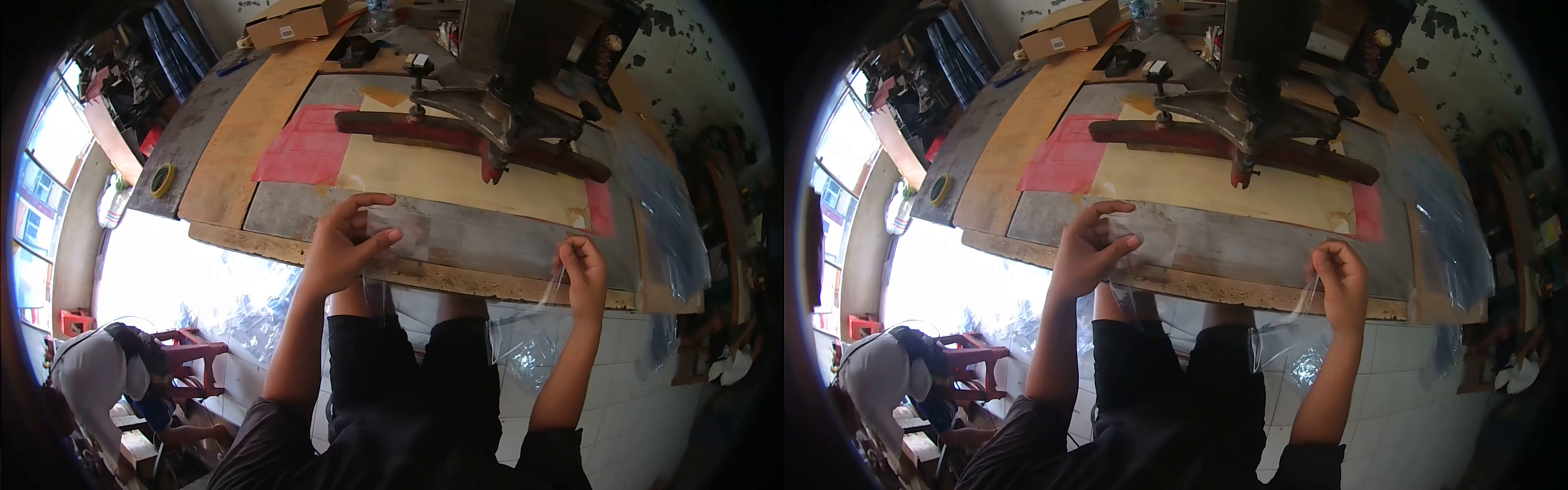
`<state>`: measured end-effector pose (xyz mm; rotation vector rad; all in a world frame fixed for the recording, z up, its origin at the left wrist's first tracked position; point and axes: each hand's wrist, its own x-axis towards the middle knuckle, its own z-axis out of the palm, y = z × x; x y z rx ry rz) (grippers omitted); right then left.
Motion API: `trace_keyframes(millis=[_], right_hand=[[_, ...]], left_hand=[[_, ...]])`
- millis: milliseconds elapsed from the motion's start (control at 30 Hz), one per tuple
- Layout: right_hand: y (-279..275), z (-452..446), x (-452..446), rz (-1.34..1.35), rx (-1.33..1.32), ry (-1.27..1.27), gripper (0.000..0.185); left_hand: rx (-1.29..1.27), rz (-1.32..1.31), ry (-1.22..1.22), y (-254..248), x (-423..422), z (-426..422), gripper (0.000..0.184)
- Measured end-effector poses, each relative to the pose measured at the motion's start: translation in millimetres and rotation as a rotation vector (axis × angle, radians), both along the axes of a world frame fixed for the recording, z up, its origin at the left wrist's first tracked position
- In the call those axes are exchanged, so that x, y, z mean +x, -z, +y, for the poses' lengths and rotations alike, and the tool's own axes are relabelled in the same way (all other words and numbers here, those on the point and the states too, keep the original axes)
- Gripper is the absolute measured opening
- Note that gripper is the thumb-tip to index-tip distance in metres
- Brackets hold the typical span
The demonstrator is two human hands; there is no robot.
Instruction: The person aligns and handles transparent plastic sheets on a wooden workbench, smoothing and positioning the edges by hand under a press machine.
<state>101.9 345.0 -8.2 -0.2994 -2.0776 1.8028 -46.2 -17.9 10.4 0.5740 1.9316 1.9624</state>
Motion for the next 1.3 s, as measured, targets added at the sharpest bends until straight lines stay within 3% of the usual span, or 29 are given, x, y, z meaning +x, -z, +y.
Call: trace_keyframes(millis=[300,467,667,867,1033,1133,1200,1233,1267,1300], right_hand=[[3.7,-3.1,2.1,0.031,0.017,0.085,0.020],[2.7,-1.0,2.0,0.016,0.034,0.102,0.024],[3.6,11.4,9.4,0.083,0.041,0.028,0.027],[-26.6,13.9,22.9,-0.092,0.153,-0.105,0.030],[-68.6,-7.2,53.7,-0.075,0.483,0.135,0.020],[-90.5,-16.9,76.3,0.083,0.453,0.248,0.017],[-109.2,-12.7,94.5,0.075,0.465,0.247,0.016],[-117.8,-12.3,100.4,0.123,0.587,0.260,0.015],[-130.5,-15.9,103.1,0.172,0.709,0.271,0.014],[-145.5,-22.4,101.3,0.290,1.037,0.305,0.011]], left_hand=[[0.174,-0.058,-0.050,3.3,7.2,1.9,0.045],[0.115,0.019,-0.056,7.3,4.1,-1.5,0.041],[0.177,-0.048,-0.014,3.3,3.9,-2.7,0.036],[0.249,0.004,0.031,15.1,7.1,-8.7,0.037],[0.196,0.007,0.075,15.3,18.1,-15.1,0.032],[0.337,-0.034,0.123,11.6,48.4,-17.1,0.030],[0.150,0.091,0.166,10.2,67.0,-22.9,0.033],[0.005,0.363,0.133,10.2,72.4,-27.5,0.034],[0.024,0.506,0.118,4.0,80.6,-27.0,0.031],[0.045,0.649,0.094,-2.2,88.9,-26.5,0.028]])
